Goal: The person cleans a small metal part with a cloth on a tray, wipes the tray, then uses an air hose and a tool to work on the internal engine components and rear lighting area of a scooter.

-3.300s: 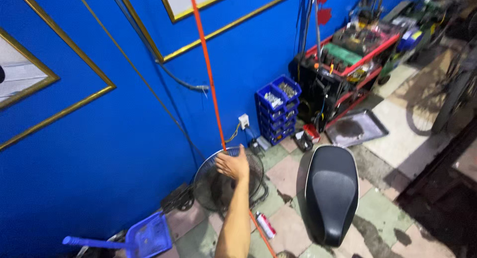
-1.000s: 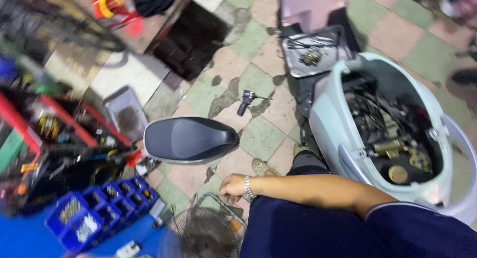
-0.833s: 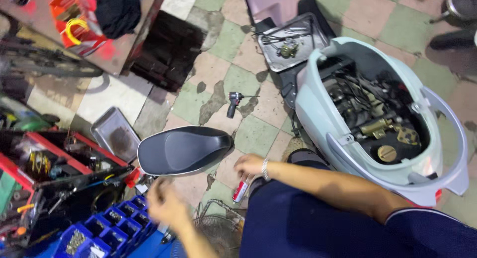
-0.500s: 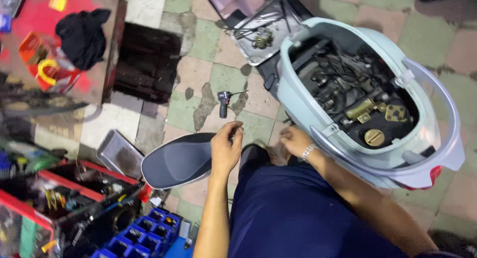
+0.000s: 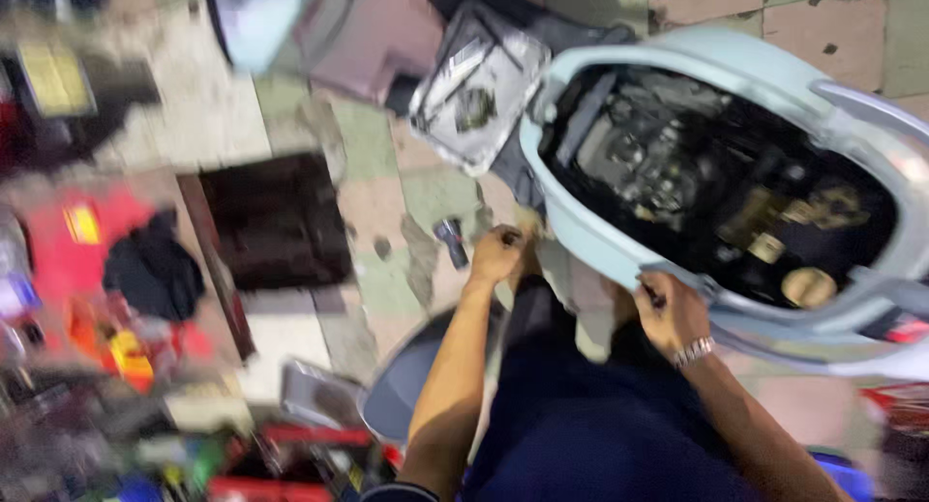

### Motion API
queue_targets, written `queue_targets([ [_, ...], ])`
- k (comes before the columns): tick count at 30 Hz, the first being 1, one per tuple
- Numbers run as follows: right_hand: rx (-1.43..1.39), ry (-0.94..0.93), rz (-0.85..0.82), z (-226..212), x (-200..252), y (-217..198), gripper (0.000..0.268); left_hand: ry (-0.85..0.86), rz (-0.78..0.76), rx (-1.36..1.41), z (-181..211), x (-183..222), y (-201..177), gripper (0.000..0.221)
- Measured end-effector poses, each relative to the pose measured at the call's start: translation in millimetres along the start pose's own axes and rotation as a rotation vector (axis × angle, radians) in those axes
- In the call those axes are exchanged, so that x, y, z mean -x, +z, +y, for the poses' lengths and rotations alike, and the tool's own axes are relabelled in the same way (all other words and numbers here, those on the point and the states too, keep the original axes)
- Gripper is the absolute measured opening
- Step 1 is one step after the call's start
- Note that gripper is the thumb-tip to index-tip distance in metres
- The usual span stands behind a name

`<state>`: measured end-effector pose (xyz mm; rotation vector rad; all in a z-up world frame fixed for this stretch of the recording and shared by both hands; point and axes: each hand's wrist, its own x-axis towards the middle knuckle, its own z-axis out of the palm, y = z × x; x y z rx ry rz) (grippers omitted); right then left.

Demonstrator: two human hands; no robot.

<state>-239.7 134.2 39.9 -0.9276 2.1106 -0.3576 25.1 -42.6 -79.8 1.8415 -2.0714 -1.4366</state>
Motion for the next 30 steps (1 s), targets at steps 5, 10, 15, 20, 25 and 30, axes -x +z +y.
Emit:
queue_targets([
  [5,-0.030,-0.303,0.364,-90,-52,27,0.030,-0.172,0.010,-0.176,-124,-194,-19,0.036],
  [10,0.057,-0.143,0.481,-130,-107,51,0.046,-0.063,0.189,-0.474,-168,-325,-67,0.052],
  [15,0.128,0.144,0.297,-127,-121,66,0.048,-0.074,0.086,-0.602,-183,-393,-82,0.054],
  [20,0.278,0.063,0.350,-123,-123,73,0.049,-0.208,-0.087,-0.705,-182,-410,-87,0.045],
  [25,0.173,0.162,0.216,-126,-125,72,0.049,-0.039,-0.078,-0.875,-163,-391,-118,0.031],
  [30,0.041,0.095,0.339,-126,-118,64,0.046,0.357,0.101,-0.745,-104,-325,-153,0.024],
])
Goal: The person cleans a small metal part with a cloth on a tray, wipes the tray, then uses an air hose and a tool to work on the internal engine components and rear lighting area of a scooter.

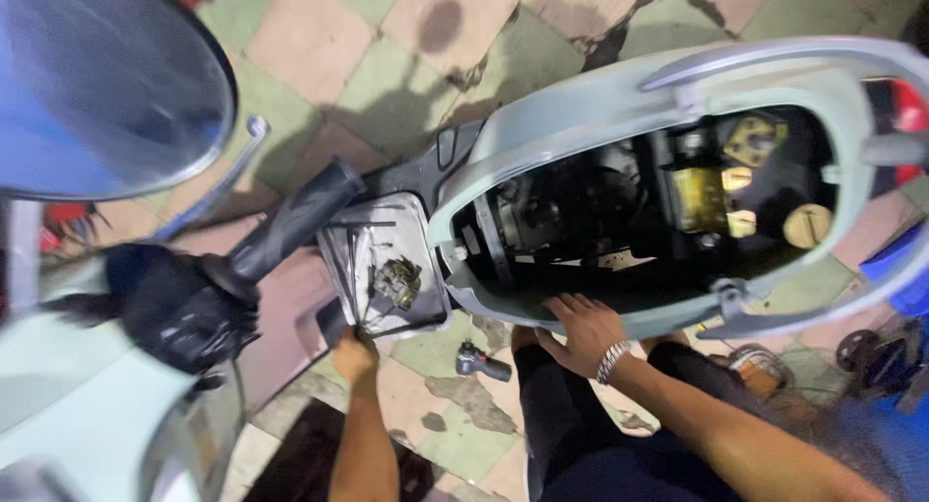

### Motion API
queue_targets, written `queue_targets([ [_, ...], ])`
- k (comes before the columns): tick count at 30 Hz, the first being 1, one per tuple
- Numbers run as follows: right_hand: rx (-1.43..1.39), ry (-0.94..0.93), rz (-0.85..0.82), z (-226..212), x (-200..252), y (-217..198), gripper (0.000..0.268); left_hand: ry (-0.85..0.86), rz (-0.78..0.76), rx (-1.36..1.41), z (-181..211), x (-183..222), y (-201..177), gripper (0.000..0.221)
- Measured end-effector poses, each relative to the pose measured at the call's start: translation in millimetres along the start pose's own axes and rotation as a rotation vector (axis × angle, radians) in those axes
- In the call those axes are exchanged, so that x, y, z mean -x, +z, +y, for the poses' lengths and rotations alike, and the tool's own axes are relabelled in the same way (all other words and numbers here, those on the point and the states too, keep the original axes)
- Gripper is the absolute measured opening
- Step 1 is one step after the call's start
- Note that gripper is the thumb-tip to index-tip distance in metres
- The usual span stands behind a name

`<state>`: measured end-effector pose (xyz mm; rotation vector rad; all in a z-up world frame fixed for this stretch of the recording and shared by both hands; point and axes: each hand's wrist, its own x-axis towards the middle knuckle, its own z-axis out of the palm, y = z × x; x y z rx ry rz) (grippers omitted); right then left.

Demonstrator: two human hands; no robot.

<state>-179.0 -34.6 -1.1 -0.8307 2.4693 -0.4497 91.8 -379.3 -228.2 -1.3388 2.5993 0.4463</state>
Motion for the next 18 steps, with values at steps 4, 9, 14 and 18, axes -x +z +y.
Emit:
queue_targets([
  [4,-0.238,0.061,-0.128,-1,-2,-11,0.041,0.135,0.085,0.261,64,51,-57,0.020],
  [9,-0.699,0.007,-0.045,-4,-4,-71,0.071,0.385,0.013,0.577,203,136,-108,0.024],
  [14,-1.618,-0.247,0.245,17,-11,-214,0.063,0.620,-0.021,0.753,393,159,-185,0.015],
  [18,-1.458,-0.351,0.107,50,-50,-315,0.057,0.867,0.145,0.567,520,98,-216,0.023],
])
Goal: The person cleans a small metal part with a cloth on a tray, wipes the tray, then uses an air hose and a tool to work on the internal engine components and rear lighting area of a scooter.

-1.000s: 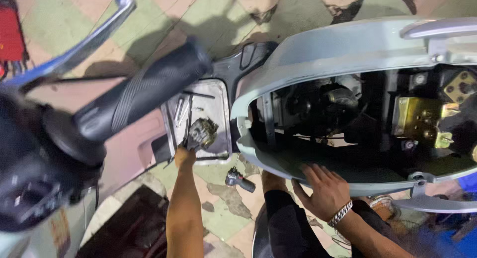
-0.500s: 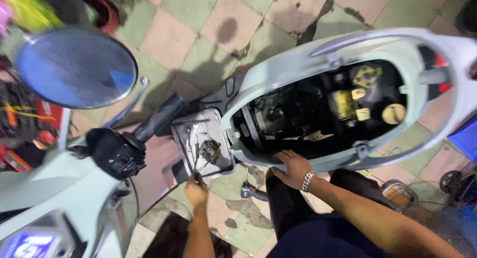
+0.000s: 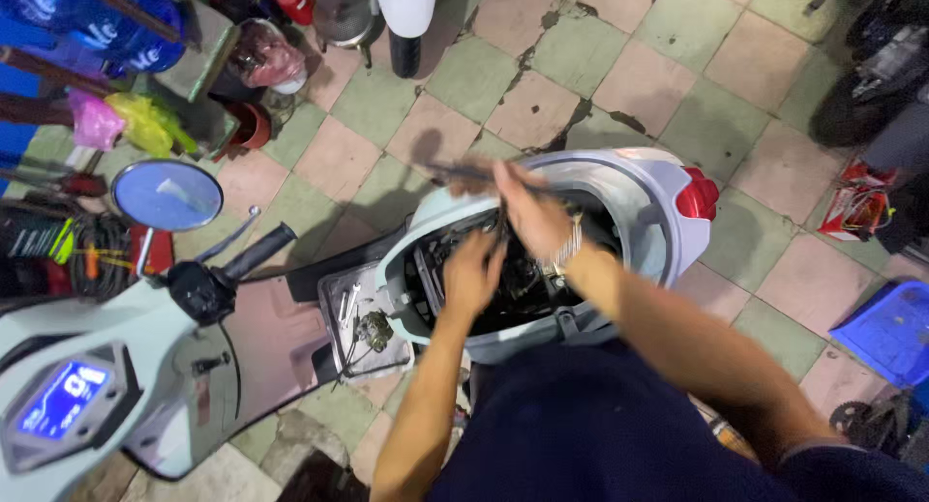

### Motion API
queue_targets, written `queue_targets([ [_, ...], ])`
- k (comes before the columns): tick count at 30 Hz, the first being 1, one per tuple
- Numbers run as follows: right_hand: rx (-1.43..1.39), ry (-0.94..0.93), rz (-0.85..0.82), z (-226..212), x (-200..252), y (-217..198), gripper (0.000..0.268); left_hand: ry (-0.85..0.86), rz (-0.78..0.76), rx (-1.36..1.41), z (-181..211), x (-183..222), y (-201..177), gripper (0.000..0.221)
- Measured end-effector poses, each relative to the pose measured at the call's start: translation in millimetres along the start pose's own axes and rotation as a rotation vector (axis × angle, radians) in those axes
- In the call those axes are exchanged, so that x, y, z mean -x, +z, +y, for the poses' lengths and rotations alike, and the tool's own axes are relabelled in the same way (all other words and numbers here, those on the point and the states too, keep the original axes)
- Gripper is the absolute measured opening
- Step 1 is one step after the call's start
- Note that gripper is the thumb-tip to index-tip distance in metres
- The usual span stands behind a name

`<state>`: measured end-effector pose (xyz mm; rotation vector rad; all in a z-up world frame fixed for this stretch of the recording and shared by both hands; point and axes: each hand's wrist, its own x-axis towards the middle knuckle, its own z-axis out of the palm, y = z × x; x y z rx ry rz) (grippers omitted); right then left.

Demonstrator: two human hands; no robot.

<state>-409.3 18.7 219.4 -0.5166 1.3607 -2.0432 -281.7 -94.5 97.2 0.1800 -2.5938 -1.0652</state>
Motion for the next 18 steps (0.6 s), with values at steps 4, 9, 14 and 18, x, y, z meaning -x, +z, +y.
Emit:
queue_targets([
  [4,-0.044,0.189,-0.151,-19,-66,-48,0.052,-0.104,-0.163,-0.005,-20,-90,29,0.024],
  [9,-0.100,0.141,-0.373,21,-93,-75,0.050,-0.213,-0.378,-0.053,-50,-123,63,0.023],
  [14,-0.078,0.169,-0.354,48,-96,-74,0.044,-0.296,-0.393,-0.103,-65,-121,81,0.025],
  [18,-0.037,0.134,-0.346,40,-94,-63,0.043,-0.262,-0.407,-0.135,-73,-118,80,0.024],
])
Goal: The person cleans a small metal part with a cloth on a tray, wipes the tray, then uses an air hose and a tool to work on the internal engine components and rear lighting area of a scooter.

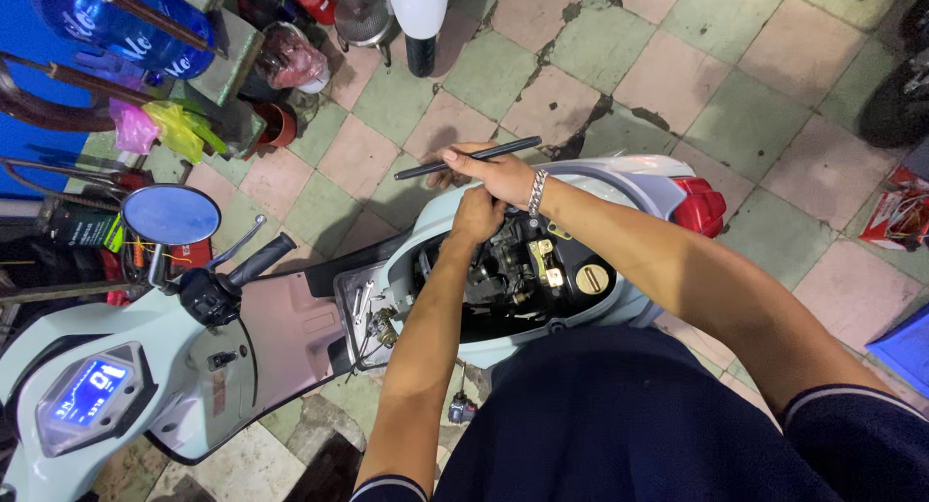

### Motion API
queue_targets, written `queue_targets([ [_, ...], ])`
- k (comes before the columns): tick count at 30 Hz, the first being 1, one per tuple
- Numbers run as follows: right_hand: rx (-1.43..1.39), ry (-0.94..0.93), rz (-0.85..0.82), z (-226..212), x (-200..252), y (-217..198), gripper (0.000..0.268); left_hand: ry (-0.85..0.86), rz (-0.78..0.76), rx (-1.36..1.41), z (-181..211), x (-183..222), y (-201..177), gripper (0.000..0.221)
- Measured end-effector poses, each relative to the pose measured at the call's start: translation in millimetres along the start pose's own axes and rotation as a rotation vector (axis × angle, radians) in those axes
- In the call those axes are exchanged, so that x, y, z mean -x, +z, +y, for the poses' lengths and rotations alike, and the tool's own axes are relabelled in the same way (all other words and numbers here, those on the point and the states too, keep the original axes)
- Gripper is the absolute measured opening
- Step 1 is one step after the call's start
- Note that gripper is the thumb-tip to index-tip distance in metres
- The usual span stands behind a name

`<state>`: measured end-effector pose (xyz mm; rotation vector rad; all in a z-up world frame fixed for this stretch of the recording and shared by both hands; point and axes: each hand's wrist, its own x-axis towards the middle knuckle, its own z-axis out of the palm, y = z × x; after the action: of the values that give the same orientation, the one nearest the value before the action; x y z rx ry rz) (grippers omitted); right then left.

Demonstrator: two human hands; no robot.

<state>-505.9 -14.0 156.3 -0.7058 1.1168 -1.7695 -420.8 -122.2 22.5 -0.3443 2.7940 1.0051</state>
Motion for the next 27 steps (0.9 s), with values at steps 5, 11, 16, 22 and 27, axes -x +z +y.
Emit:
queue_targets([
  [5,0.512,-0.294,0.430,-7,27,54,0.039,0.086,-0.037,0.251,-15,1,3,0.036],
  [11,0.358,-0.518,0.745,28,40,100,0.040,0.097,-0.244,0.235,-28,10,-1,0.039],
  [16,0.090,-0.125,0.938,46,39,73,0.037,0.160,-0.183,0.222,-28,-3,24,0.038],
  [22,-0.146,-0.117,0.660,30,48,63,0.036,0.327,-0.004,-0.034,-13,13,14,0.033],
  [27,0.103,-0.084,0.743,27,43,66,0.034,-0.107,0.105,1.307,59,49,-92,0.030],
])
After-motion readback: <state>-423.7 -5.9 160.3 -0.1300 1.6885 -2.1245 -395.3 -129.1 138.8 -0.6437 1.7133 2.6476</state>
